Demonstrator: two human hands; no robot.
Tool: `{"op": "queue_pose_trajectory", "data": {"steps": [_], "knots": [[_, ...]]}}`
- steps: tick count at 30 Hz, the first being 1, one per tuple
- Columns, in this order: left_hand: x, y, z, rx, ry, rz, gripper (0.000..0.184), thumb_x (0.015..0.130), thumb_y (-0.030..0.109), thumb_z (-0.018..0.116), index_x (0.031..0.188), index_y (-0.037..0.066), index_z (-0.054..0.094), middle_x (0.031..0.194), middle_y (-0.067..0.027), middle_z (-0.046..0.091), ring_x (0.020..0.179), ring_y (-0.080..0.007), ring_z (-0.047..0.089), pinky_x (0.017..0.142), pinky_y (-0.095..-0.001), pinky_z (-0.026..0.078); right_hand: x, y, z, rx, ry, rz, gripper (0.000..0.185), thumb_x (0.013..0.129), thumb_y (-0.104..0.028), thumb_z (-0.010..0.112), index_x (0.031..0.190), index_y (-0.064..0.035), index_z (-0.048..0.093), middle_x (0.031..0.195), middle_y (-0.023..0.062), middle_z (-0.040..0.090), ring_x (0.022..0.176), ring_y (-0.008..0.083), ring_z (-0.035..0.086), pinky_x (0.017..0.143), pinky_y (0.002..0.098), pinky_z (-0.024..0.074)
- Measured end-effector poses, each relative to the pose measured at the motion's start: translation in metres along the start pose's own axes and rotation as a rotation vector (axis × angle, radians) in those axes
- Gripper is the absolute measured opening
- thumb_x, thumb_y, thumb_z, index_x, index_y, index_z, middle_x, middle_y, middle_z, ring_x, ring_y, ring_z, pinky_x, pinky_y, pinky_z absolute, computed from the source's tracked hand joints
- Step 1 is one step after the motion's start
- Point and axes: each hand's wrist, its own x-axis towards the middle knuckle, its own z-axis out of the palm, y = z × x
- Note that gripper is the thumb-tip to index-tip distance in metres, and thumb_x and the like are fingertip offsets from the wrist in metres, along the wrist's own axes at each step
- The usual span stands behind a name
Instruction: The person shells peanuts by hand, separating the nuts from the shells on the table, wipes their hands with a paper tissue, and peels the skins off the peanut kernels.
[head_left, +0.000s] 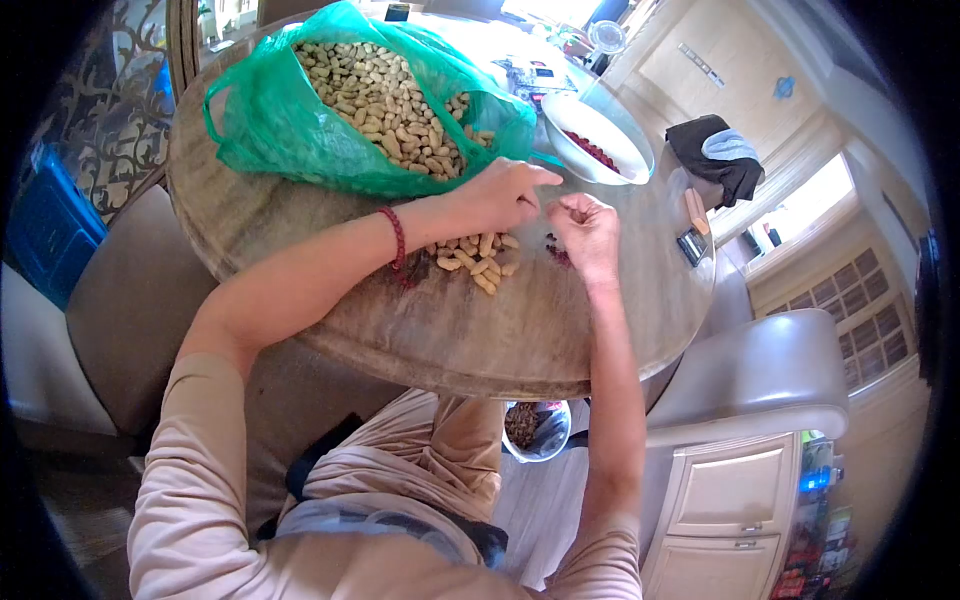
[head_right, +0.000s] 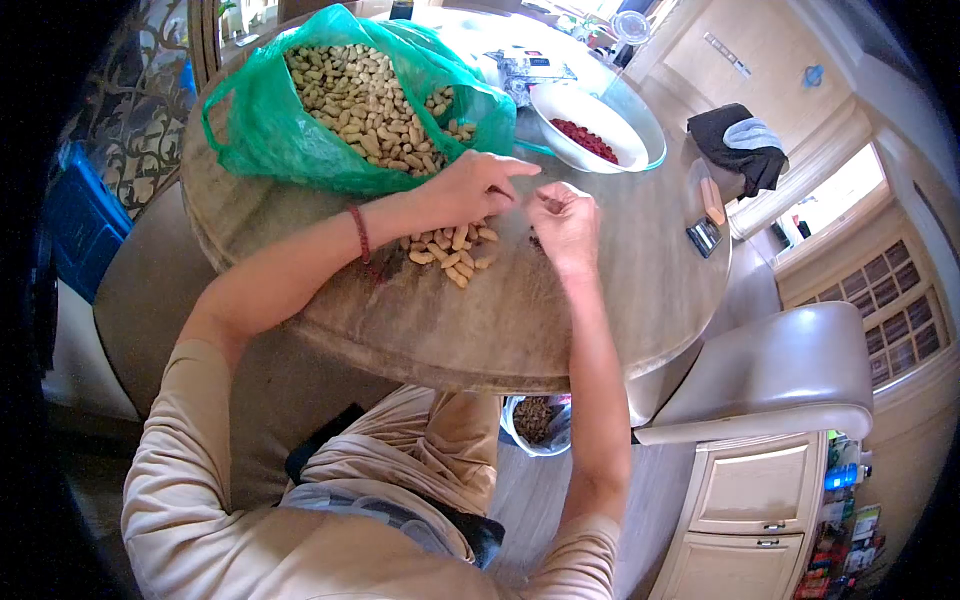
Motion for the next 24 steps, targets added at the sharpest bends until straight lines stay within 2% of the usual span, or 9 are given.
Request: {"op": "queue_pose_trajectory", "data": {"steps": [2, 5, 6, 9, 14, 16, 19, 21, 24], "knots": [[0.004, 0.007, -0.011, 0.016, -0.083, -0.09, 0.021, 0.065, 0.006, 0.063, 0.084, -0.003, 0.064, 0.087, -0.0171, 0.064, 0.073, -0.0244, 0.064, 0.067, -0.0305, 0.05, -0.002, -0.01, -0.008, -0.428, 0.126, -0.014, 0.015, 0.07, -0.012, 0.061, 0.075, 0.0017, 0.064, 0.061, 0.0129, 0.061, 0.056, 0.0182, 0.059, 0.057, 0.0308, 0.0461], [0.008, 0.013, -0.02, 0.072, -0.305, -0.178, 0.016, 0.063, 0.009, 0.064, 0.075, -0.002, 0.065, 0.086, -0.0163, 0.063, 0.076, -0.0276, 0.061, 0.07, -0.0331, 0.049, 0.001, 0.002, -0.02, -0.645, -0.002, 0.075, 0.018, 0.067, -0.014, 0.062, 0.074, 0.002, 0.065, 0.071, 0.0199, 0.063, 0.069, 0.0306, 0.064, 0.068, 0.036, 0.0489], [0.008, 0.015, -0.02, 0.106, -0.452, -0.178, 0.014, 0.062, 0.01, 0.065, 0.071, -0.001, 0.065, 0.084, -0.0151, 0.063, 0.077, -0.0278, 0.06, 0.07, -0.0343, 0.048, 0.002, 0.006, -0.023, -0.646, -0.002, 0.074, 0.018, 0.067, -0.014, 0.062, 0.074, 0.002, 0.065, 0.071, 0.0199, 0.063, 0.069, 0.0306, 0.064, 0.068, 0.036, 0.0489], [0.0, 0.019, -0.016, 0.235, -0.495, -0.05, 0.012, 0.062, 0.011, 0.066, 0.068, 0.0, 0.064, 0.075, -0.0126, 0.06, 0.077, -0.0278, 0.059, 0.067, -0.0361, 0.047, 0.001, 0.005, -0.027, -0.63, -0.06, 0.102, 0.02, 0.066, -0.016, 0.063, 0.074, 0.002, 0.066, 0.07, 0.0192, 0.063, 0.07, 0.0325, 0.063, 0.069, 0.0374, 0.049], [0.0, 0.015, -0.011, 0.178, -0.45, -0.04, 0.01, 0.063, 0.01, 0.066, 0.067, 0.001, 0.064, 0.07, -0.0116, 0.059, 0.076, -0.0274, 0.059, 0.065, -0.0361, 0.047, -0.004, -0.024, -0.028, -0.48, -0.117, 0.245, 0.017, 0.069, -0.014, 0.065, 0.077, 0.001, 0.067, 0.065, 0.0163, 0.063, 0.061, 0.0234, 0.063, 0.061, 0.0343, 0.0484], [0.004, 0.014, -0.012, 0.118, -0.402, -0.042, 0.011, 0.064, 0.01, 0.066, 0.069, 0.001, 0.064, 0.073, -0.0118, 0.06, 0.072, -0.0267, 0.059, 0.063, -0.0352, 0.047, -0.005, -0.018, -0.026, -0.475, 0.015, 0.116, 0.016, 0.07, -0.013, 0.065, 0.076, 0.0018, 0.066, 0.061, 0.0142, 0.061, 0.056, 0.019, 0.06, 0.057, 0.0321, 0.0466], [0.01, 0.022, -0.018, -0.194, -0.237, -0.206, 0.013, 0.072, 0.011, 0.066, 0.078, 0.0, 0.065, 0.076, -0.0099, 0.063, 0.065, -0.0196, 0.06, 0.058, -0.03, 0.047, -0.001, -0.009, -0.023, -0.406, 0.173, -0.032, 0.014, 0.074, -0.011, 0.065, 0.076, 0.0029, 0.066, 0.056, 0.0073, 0.057, 0.05, 0.0105, 0.052, 0.051, 0.0271, 0.0414], [0.012, 0.022, -0.021, -0.719, -0.229, -0.549, 0.017, 0.078, 0.012, 0.064, 0.088, -0.002, 0.064, 0.081, -0.0079, 0.065, 0.063, -0.0123, 0.06, 0.057, -0.0243, 0.048, 0.002, -0.007, -0.023, -0.346, 0.199, -0.058, 0.014, 0.076, -0.011, 0.064, 0.077, 0.0032, 0.065, 0.054, 0.0025, 0.055, 0.048, 0.0063, 0.047, 0.048, 0.0245, 0.0379], [0.013, 0.02, -0.019, -0.918, -0.147, -0.589, 0.018, 0.08, 0.009, 0.063, 0.093, -0.003, 0.063, 0.083, -0.0066, 0.064, 0.069, -0.0108, 0.061, 0.062, -0.0229, 0.051, -0.002, -0.017, -0.019, 0.06, 0.097, -0.09, 0.01, 0.082, -0.009, 0.062, 0.082, 0.0, 0.066, 0.059, -0.0085, 0.052, 0.052, -0.0001, 0.037, 0.046, 0.0187, 0.0288]]}}
